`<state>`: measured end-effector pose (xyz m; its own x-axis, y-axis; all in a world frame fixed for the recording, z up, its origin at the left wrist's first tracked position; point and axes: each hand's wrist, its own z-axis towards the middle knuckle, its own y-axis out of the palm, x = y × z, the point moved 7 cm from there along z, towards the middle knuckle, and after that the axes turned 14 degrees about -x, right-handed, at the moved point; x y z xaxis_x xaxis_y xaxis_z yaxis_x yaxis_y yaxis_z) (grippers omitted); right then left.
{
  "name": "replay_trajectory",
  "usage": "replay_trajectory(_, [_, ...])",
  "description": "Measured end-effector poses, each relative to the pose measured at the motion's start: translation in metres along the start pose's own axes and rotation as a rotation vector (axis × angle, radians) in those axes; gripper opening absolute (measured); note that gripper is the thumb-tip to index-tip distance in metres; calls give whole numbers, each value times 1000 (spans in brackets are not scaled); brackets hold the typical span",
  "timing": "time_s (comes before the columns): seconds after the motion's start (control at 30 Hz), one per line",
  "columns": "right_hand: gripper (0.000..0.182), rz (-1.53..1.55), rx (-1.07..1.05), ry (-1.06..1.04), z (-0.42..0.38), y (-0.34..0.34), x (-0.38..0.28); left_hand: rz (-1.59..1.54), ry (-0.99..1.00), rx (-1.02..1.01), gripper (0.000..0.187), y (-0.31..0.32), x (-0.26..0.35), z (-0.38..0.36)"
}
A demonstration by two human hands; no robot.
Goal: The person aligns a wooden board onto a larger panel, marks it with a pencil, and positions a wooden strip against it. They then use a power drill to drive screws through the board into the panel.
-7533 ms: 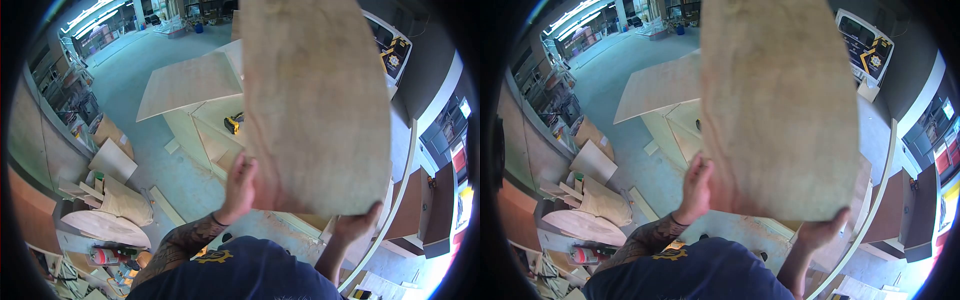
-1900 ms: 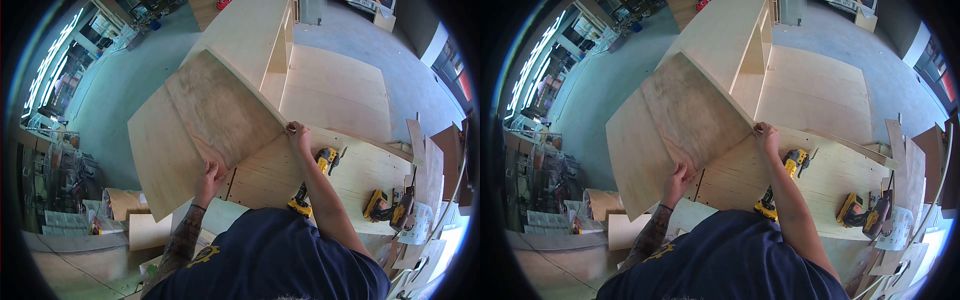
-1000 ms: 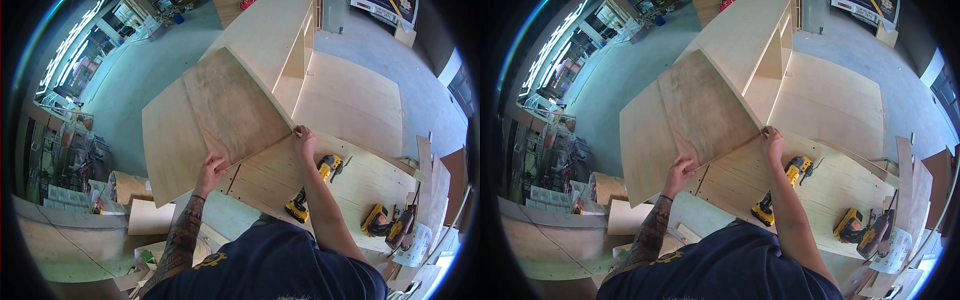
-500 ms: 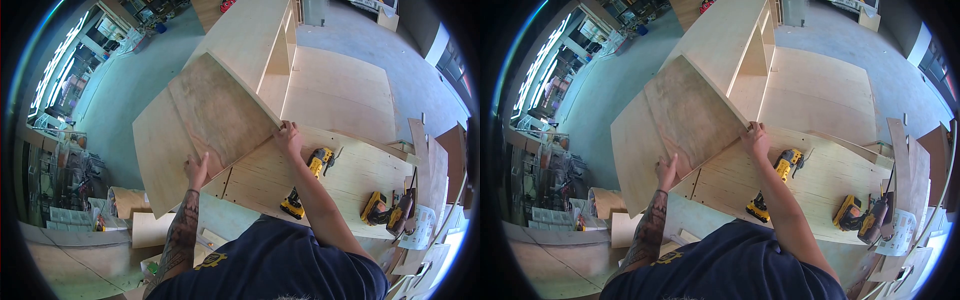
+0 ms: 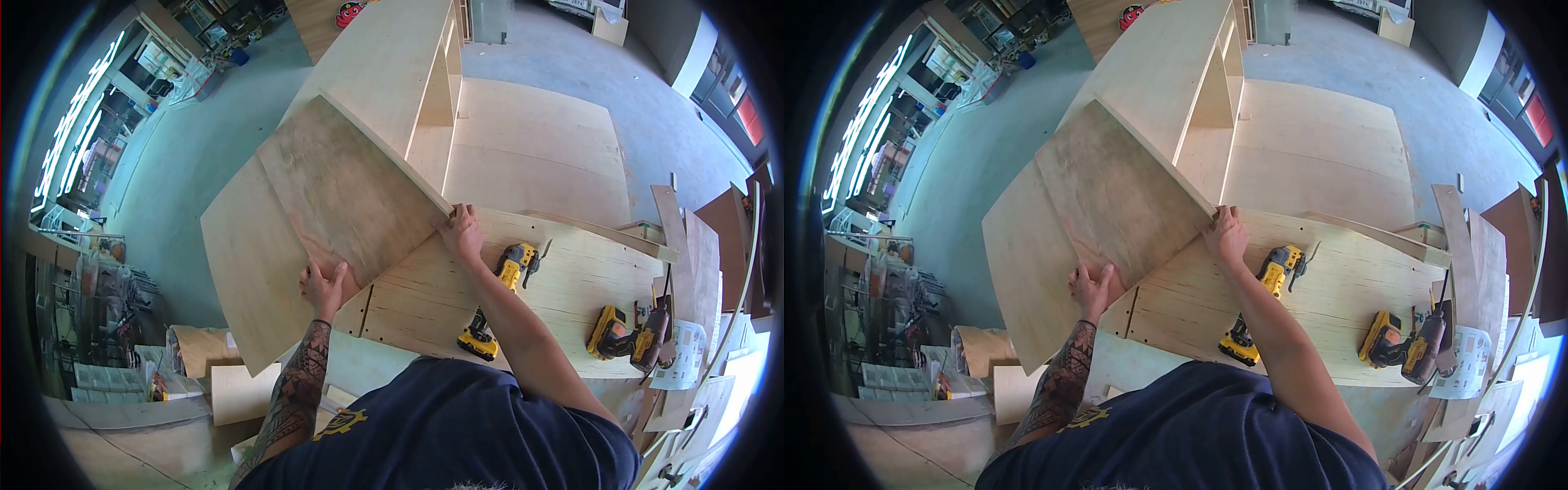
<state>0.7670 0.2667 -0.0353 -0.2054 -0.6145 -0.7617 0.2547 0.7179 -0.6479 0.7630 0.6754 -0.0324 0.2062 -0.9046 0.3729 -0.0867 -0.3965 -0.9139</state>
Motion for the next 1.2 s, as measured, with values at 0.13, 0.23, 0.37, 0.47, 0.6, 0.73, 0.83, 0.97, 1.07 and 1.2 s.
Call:
replay_trajectory(0.13, [51, 6, -25, 7, 3, -2, 4, -19, -36, -12, 109, -6, 5, -2])
replay_trajectory(0.23, [49, 6, -6, -44, 3, -1, 4, -37, -11, -75, 115, -10, -1, -4])
replay_trajectory(0.37, [47, 52, -93, -40, -9, -1, 2, -89, 358, -162, 128, -27, -16, -22])
replay_trajectory(0.47, [48, 3, -126, -108, -20, 1, -7, 11, 497, -196, 129, -21, -28, -46])
replay_trajectory(0.6, [51, -45, -180, -185, -13, 3, -14, -130, 547, -252, 123, -23, -33, -53])
replay_trajectory(0.73, [53, -104, -233, -194, -10, 5, -12, -141, 529, -231, 121, -23, -31, -53])
replay_trajectory(0.83, [54, -157, -276, -209, -6, 4, -15, -150, 523, -245, 119, -22, -30, -51])
replay_trajectory(0.97, [58, -224, -308, -159, -4, 7, -9, -32, 417, -197, 103, -38, -15, -72])
replay_trajectory(1.07, [64, -202, -379, -96, 4, 4, 3, -212, 459, 119, 78, -48, -9, -128])
replay_trajectory(1.2, [71, -9, -348, 42, -37, -24, -22, -242, 392, -167, 40, 46, -74, -250])
